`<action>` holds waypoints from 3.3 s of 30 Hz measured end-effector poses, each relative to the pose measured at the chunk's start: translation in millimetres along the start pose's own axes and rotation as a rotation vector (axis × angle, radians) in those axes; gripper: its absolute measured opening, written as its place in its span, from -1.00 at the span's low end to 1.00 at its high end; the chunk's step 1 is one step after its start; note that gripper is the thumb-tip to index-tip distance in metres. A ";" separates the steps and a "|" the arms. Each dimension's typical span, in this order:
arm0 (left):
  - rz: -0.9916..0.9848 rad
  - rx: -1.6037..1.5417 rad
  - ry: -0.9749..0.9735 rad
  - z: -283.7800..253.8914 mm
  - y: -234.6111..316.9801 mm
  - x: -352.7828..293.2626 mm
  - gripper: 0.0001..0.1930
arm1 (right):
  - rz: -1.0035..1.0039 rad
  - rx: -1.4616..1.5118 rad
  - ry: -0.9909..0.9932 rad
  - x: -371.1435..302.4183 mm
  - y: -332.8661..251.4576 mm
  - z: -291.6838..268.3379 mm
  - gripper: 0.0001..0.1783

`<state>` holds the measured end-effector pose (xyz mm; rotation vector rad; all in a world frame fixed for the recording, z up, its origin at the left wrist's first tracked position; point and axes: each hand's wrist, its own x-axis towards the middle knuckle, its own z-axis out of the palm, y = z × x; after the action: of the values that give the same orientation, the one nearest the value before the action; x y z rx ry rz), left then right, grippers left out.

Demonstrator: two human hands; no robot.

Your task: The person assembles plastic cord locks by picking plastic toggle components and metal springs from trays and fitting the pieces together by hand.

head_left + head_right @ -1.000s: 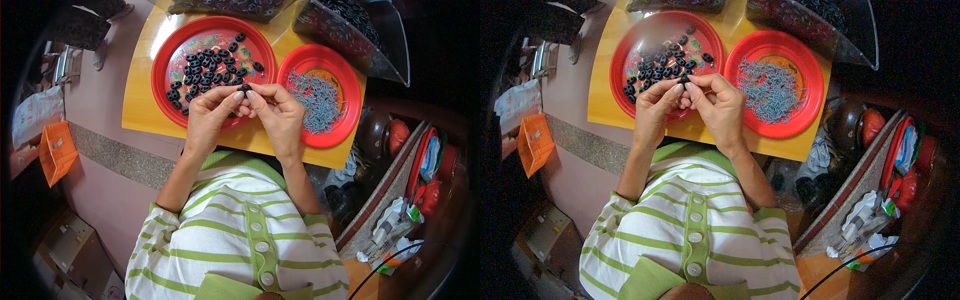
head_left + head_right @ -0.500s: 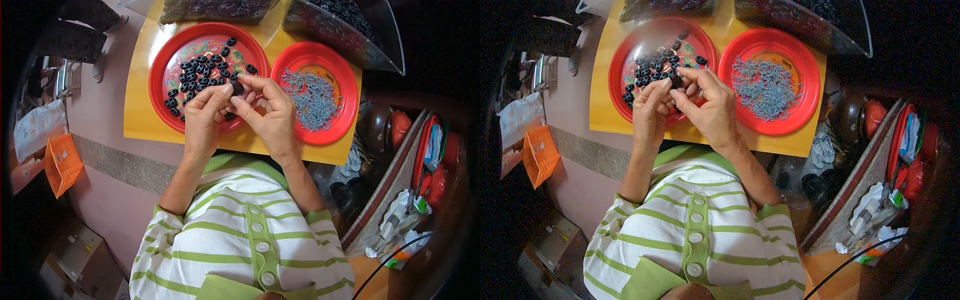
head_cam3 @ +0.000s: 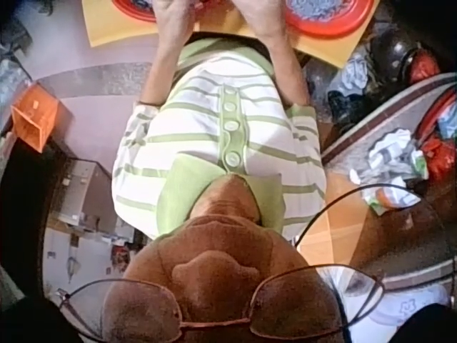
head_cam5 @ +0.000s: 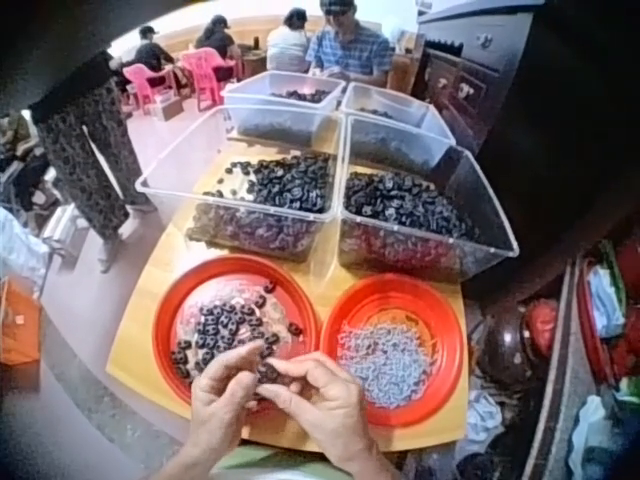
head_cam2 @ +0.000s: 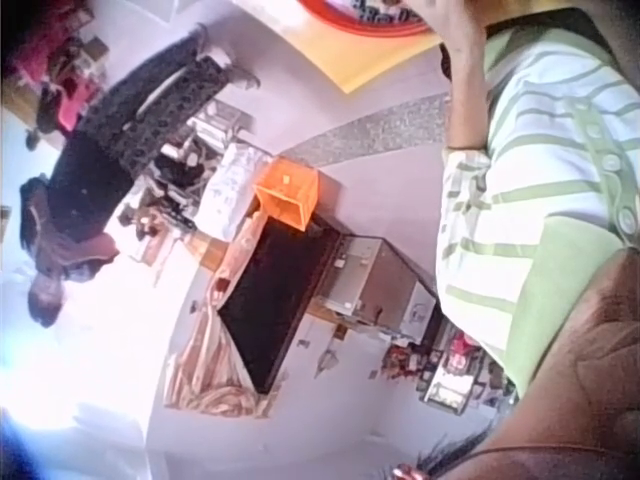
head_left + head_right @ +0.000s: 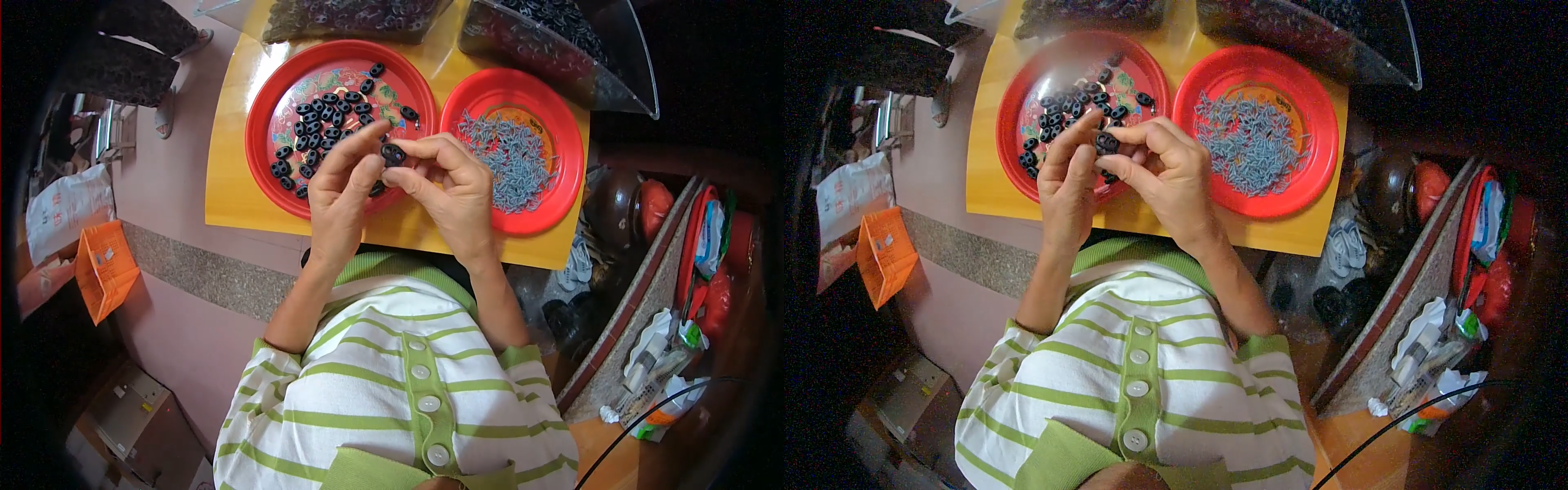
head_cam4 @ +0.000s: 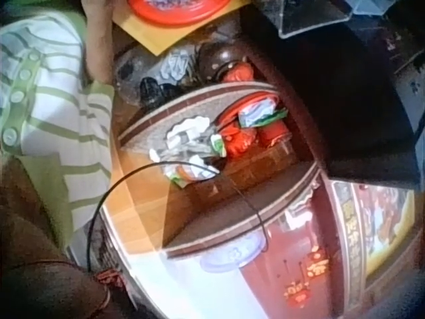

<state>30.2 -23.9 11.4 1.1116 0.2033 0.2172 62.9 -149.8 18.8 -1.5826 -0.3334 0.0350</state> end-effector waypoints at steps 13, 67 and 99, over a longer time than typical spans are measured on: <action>0.289 0.142 -0.267 -20.2 -11.3 -23.6 -0.83 | 0.197 0.323 -0.195 -35.2 -13.5 -7.9 -0.78; -0.194 0.305 -0.128 -26.6 7.8 -4.9 -0.91 | 0.014 -0.878 -0.019 56.5 41.6 -84.0 -0.83; -0.461 0.075 -0.350 -11.9 3.3 -5.2 -0.86 | -0.280 -0.624 -0.229 -17.9 -26.4 -42.3 -0.86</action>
<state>21.8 -13.7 9.6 1.1274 0.1501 -0.3961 50.5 -195.0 43.5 -2.1368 -0.7998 -0.1158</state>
